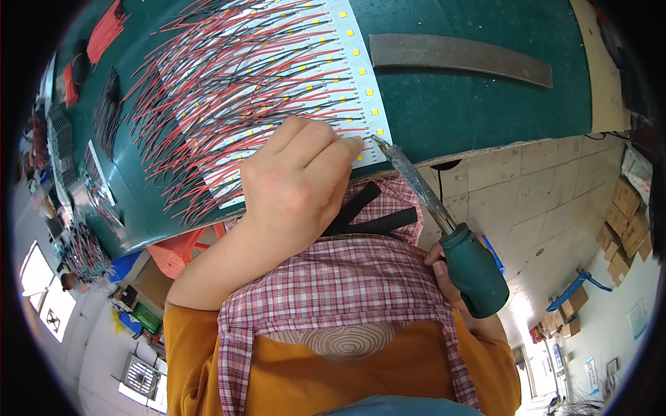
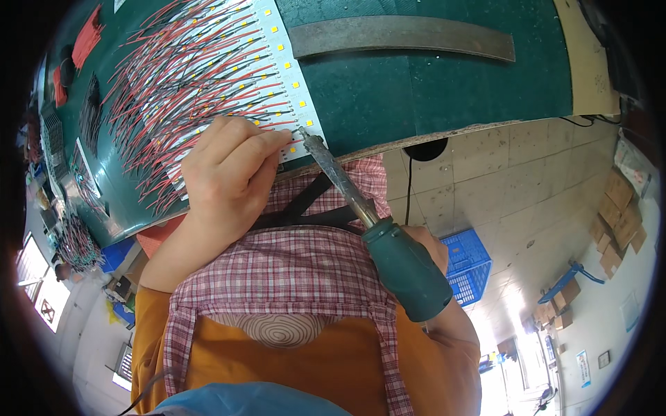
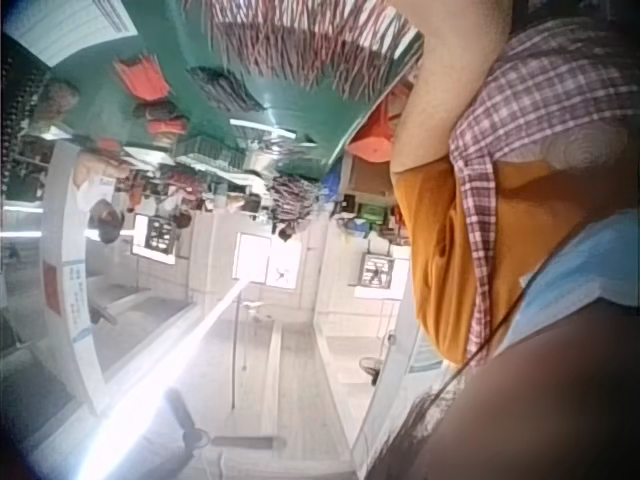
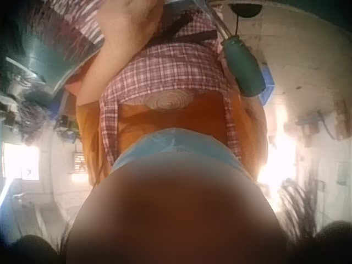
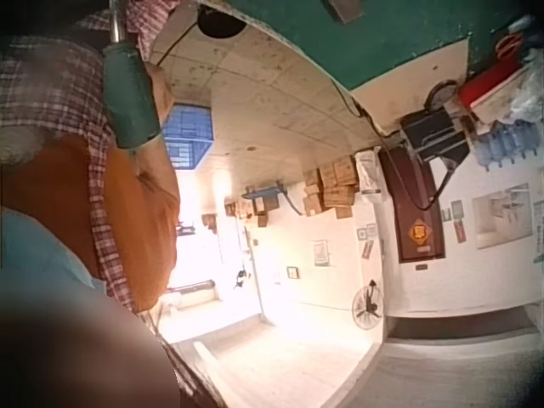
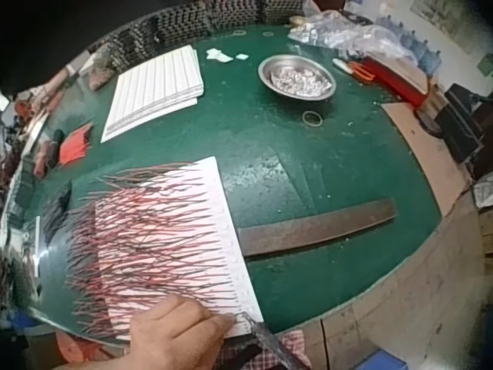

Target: Soldering colored wires onto contact points on LED lighting panels at a factory workstation.

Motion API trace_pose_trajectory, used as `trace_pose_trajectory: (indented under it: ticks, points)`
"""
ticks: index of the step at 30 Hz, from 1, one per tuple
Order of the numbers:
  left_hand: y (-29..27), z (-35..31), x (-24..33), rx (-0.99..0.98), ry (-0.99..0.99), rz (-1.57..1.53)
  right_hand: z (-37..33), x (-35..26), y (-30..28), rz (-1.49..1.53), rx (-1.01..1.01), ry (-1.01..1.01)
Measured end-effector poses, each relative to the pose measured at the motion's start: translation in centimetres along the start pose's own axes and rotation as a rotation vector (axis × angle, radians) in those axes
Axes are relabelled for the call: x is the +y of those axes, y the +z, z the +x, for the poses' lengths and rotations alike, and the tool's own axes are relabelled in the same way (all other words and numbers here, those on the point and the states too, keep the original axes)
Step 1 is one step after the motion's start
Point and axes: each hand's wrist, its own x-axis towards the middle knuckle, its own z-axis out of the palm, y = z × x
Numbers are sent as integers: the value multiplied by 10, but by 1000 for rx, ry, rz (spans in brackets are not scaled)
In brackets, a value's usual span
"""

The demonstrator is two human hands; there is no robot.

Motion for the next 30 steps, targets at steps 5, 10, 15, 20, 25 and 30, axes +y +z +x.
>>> trace_pose_trajectory:
  ticks: [5,10,15,20,25,30]
  points:
    - [1,-1,0,-6,16,19,2,3,5,23,-68,154]
    - [6,-3,-6,34,83,66,3,5,4,-29,-30,90]
    - [6,-2,-5,35,88,83,3,6,3,30,87,-102]
    - [7,-4,-7,48,90,82,-2,8,6,171,174,-108]
    - [3,0,1,20,29,46,-1,11,10,136,142,-132]
    - [6,-3,-1,39,38,69,-6,14,17,153,164,-89]
